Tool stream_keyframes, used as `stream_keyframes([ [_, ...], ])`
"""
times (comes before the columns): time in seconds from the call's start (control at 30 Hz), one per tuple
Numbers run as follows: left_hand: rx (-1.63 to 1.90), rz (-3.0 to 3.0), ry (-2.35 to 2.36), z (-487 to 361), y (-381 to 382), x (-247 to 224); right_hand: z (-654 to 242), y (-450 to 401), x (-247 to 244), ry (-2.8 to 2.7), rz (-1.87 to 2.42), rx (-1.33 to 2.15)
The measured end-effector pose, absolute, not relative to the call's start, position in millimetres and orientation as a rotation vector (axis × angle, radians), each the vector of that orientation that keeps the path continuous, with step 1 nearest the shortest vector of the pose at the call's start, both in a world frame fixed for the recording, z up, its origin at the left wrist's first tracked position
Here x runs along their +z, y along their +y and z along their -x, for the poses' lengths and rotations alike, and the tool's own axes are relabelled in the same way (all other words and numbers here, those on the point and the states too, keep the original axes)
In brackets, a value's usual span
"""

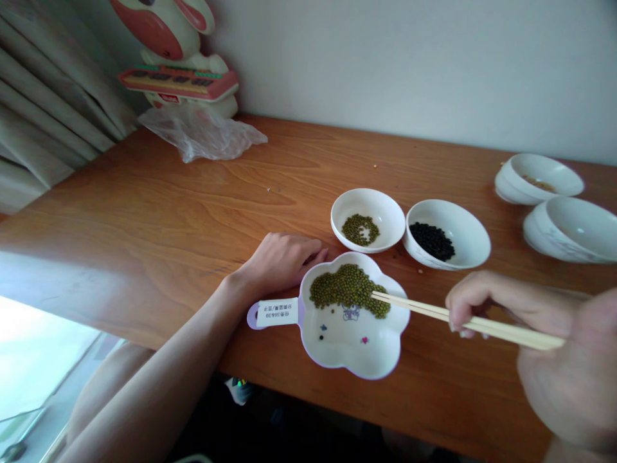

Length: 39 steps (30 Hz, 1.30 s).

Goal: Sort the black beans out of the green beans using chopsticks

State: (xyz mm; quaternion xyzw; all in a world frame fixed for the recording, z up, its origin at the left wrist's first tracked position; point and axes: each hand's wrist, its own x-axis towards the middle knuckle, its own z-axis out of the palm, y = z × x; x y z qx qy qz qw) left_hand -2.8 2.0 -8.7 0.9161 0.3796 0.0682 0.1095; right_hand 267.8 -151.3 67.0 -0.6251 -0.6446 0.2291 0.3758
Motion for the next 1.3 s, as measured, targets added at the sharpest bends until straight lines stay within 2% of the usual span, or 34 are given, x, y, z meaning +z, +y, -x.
stream_keyframes([
  [0.4,0.205,-2.697,1.116,1.8,0.9,-7.8,-262.5,-149.2,62.2,-1.640,1.705,0.679],
  [0.67,0.179,-2.706,1.114,2.4,1.3,-6.7,-265.2,-149.4,57.5,-1.651,1.629,0.614],
  [1.3,0.185,-2.694,1.122,2.7,1.1,-7.5,-263.2,-148.1,63.6,-1.642,1.603,0.715],
])
